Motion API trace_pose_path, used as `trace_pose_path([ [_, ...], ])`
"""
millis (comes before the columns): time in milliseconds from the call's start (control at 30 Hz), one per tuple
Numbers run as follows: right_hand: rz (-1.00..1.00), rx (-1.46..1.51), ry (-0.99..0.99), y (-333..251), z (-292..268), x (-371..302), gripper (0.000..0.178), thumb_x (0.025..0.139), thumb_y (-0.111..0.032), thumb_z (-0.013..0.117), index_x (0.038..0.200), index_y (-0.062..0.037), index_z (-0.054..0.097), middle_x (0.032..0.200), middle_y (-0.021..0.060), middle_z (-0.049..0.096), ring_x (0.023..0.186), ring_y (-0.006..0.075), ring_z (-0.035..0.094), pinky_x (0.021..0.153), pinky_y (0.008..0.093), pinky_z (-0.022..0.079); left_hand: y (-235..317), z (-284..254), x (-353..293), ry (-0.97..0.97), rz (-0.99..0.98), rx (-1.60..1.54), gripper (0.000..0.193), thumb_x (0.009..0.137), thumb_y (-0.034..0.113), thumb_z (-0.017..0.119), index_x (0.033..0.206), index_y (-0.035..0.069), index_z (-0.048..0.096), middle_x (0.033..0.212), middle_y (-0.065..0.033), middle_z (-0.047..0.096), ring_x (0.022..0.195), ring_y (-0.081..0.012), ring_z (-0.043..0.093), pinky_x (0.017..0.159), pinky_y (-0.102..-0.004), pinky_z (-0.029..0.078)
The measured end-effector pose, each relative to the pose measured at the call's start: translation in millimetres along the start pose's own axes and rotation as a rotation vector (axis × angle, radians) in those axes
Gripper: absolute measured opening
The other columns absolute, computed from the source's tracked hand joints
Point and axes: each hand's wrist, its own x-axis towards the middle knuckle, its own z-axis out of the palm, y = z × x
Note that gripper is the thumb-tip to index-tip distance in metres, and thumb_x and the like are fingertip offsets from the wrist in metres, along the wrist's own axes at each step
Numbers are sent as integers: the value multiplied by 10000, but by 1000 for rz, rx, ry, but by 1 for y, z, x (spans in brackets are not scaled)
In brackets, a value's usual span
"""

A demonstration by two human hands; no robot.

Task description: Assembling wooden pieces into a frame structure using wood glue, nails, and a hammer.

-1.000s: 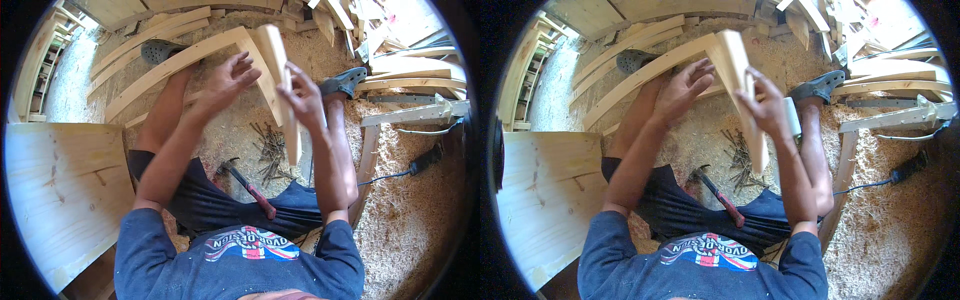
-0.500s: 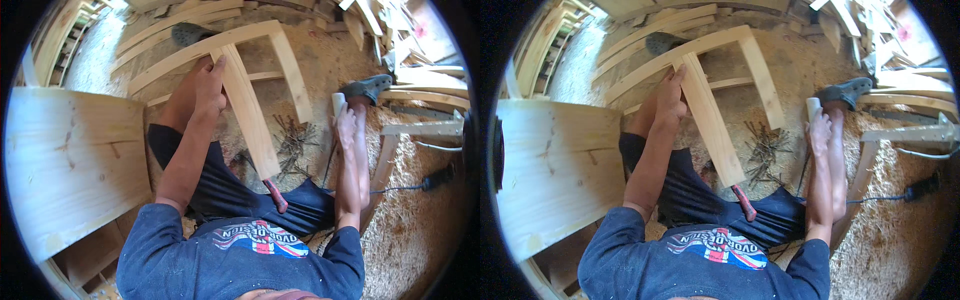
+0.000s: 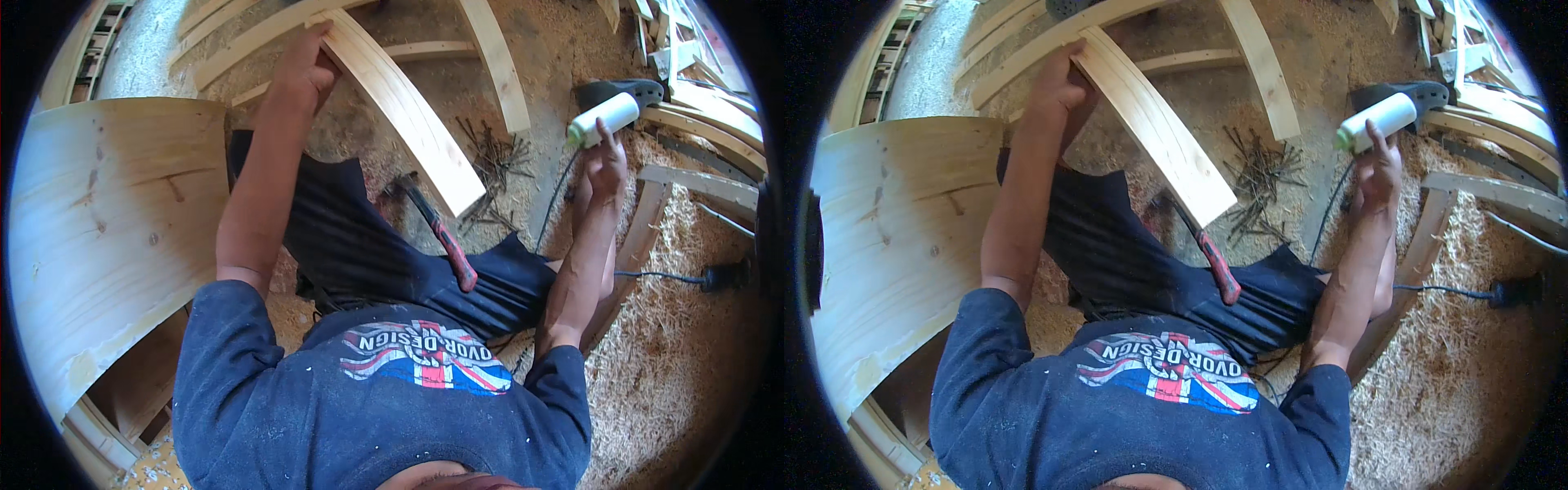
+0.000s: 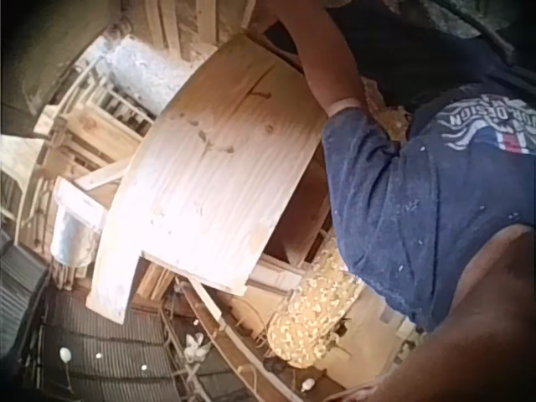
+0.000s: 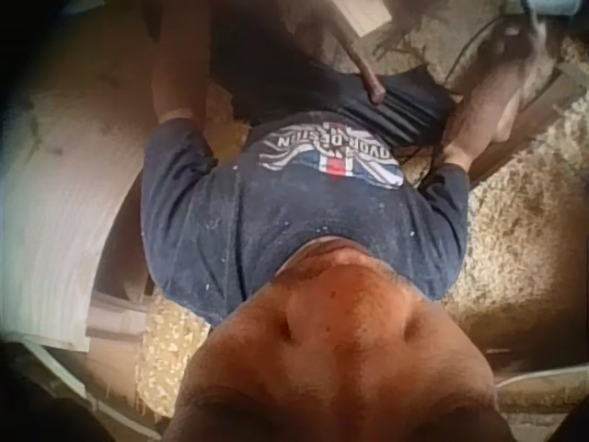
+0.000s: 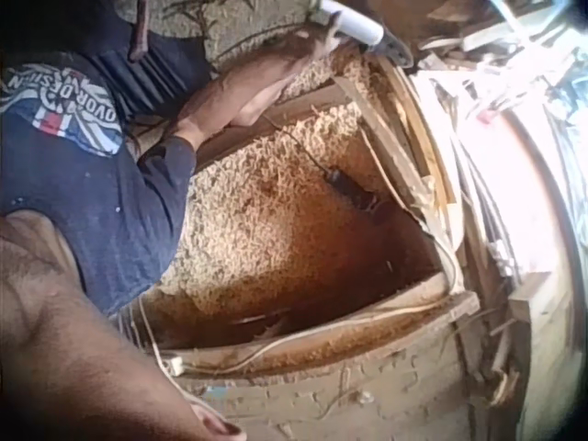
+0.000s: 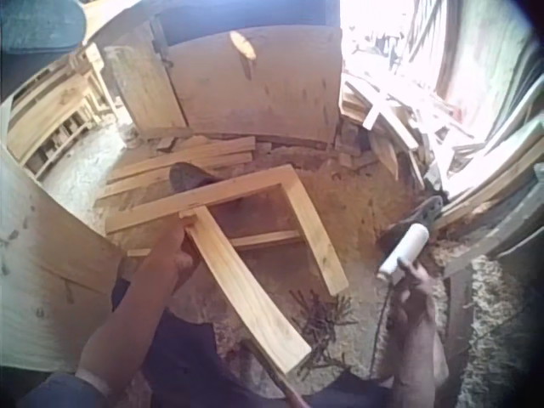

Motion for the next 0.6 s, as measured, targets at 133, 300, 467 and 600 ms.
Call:
trace_pose_path([
  [133, 61, 201, -59, -26, 35, -7, 490, 946, -140, 694, 1357, -58, 441, 1139, 108, 596, 1177, 313, 583, 1035, 509, 474, 20, -28, 46, -3, 97, 161, 360, 905, 176, 724, 1198, 5, 604, 1118, -150, 667, 1031, -305, 683, 882, -433, 591],
  [300, -49, 269, 4, -46, 70, -22, 470, 997, -286, 612, 1381, -84, 429, 1215, 162, 577, 1198, 404, 560, 1081, 660, 404, 19, -21, 37, 49, 112, 210, 359, 899, 219, 740, 1158, 16, 596, 1052, -132, 653, 978, -295, 690, 832, -446, 600],
  [467, -104, 395, -101, -60, 103, -40, 624, 1034, -564, 392, 1389, -58, 478, 1120, 197, 620, 1043, 433, 596, 963, 656, 463, 0, 23, -60, -294, 247, 158, 401, 943, 203, 710, 1268, 2, 589, 1117, -159, 697, 1057, -264, 684, 866, -417, 586],
  [600, -181, 472, -282, -72, 164, -52, 571, 1020, -448, 422, 1365, 3, 485, 1052, 198, 618, 966, 384, 603, 916, 587, 486, -26, 22, -109, -494, 496, 466, 328, 934, 111, 737, 1238, 20, 654, 1102, -103, 722, 969, -159, 695, 813, -313, 578],
])
